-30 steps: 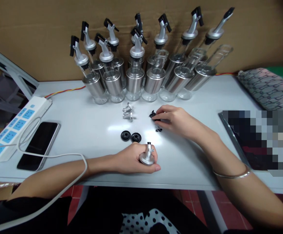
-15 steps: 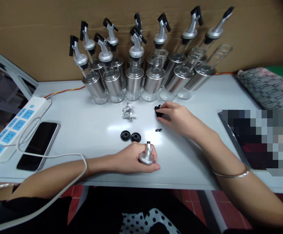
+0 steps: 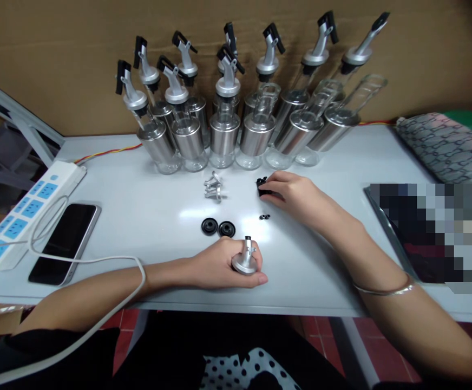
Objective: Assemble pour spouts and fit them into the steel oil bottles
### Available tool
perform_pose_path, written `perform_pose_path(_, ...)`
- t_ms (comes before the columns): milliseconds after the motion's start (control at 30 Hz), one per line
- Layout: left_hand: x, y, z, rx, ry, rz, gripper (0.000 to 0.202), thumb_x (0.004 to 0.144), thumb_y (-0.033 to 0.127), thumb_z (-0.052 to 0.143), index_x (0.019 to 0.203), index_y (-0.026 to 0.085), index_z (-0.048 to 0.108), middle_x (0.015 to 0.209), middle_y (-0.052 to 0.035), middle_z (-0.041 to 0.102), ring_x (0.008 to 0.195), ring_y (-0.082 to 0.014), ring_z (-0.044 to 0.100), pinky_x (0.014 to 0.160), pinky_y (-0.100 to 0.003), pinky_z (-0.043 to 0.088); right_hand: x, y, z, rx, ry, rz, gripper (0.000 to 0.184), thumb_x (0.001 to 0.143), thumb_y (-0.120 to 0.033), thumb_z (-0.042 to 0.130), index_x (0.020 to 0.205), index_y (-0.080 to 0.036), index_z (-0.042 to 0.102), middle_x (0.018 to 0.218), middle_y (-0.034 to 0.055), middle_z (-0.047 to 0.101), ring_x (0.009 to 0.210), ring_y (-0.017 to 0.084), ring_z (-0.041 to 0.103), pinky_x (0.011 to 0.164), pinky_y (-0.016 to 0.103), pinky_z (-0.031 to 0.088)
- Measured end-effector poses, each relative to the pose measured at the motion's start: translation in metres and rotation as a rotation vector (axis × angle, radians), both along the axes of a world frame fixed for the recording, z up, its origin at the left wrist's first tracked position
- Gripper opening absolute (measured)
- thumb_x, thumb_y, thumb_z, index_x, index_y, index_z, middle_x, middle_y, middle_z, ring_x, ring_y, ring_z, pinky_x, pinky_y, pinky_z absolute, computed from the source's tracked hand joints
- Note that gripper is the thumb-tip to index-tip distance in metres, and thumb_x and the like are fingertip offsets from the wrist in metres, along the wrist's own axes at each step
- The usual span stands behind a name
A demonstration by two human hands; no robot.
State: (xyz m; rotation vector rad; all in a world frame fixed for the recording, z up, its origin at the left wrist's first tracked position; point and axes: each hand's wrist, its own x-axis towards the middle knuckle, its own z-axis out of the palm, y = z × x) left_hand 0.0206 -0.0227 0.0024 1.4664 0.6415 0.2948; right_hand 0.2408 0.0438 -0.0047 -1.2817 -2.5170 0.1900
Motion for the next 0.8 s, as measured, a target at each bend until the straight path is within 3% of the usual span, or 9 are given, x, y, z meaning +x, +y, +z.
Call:
perform_pose_path(233, -0.0007, -0.0005, -0.0006, 0.011, 0.001, 0.002, 0.019, 0.077, 0.028, 0.065, 0.072, 0.016, 0.051, 0.062, 0.0058, 0.047, 0.054, -0.0058, 0.039, 0.055, -0.02, 0.035, -0.0028, -0.0004, 0.0037, 0.012, -0.046, 0.01, 0.022, 0.088, -0.013, 0.049, 0.084, -0.012, 0.071, 0.082, 0.011, 0.064, 0.073, 0.022, 0.062, 0.068, 0.031, 0.049)
perform_pose_path(567, -0.0002, 0.0004, 0.0009, 0.012, 0.029, 0.006, 0.019, 0.076, 0.03, 0.063, 0.071, 0.017, 0.05, 0.061, 0.006, 0.046, 0.054, -0.0063, 0.039, 0.057, -0.021, 0.036, -0.0017, 0.0015, -0.0033, -0.042, 0.071, 0.028, 0.021, 0.086, -0.011, 0.051, 0.09, -0.011, 0.072, 0.084, 0.0113, 0.065, 0.073, 0.022, 0.064, 0.069, 0.032, 0.05)
perform_pose_path(800, 0.0, 0.0007, -0.0006, 0.027, -0.007, 0.009, 0.019, 0.076, 0.028, 0.063, 0.07, 0.016, 0.05, 0.062, 0.006, 0.046, 0.054, -0.0056, 0.038, 0.056, -0.02, 0.035, 0.0012, 0.0009, 0.0029, -0.006, 0.13, 0.064, 0.025, 0.087, -0.011, 0.049, 0.096, -0.007, 0.072, 0.091, 0.0138, 0.066, 0.08, 0.022, 0.065, 0.073, 0.031, 0.052)
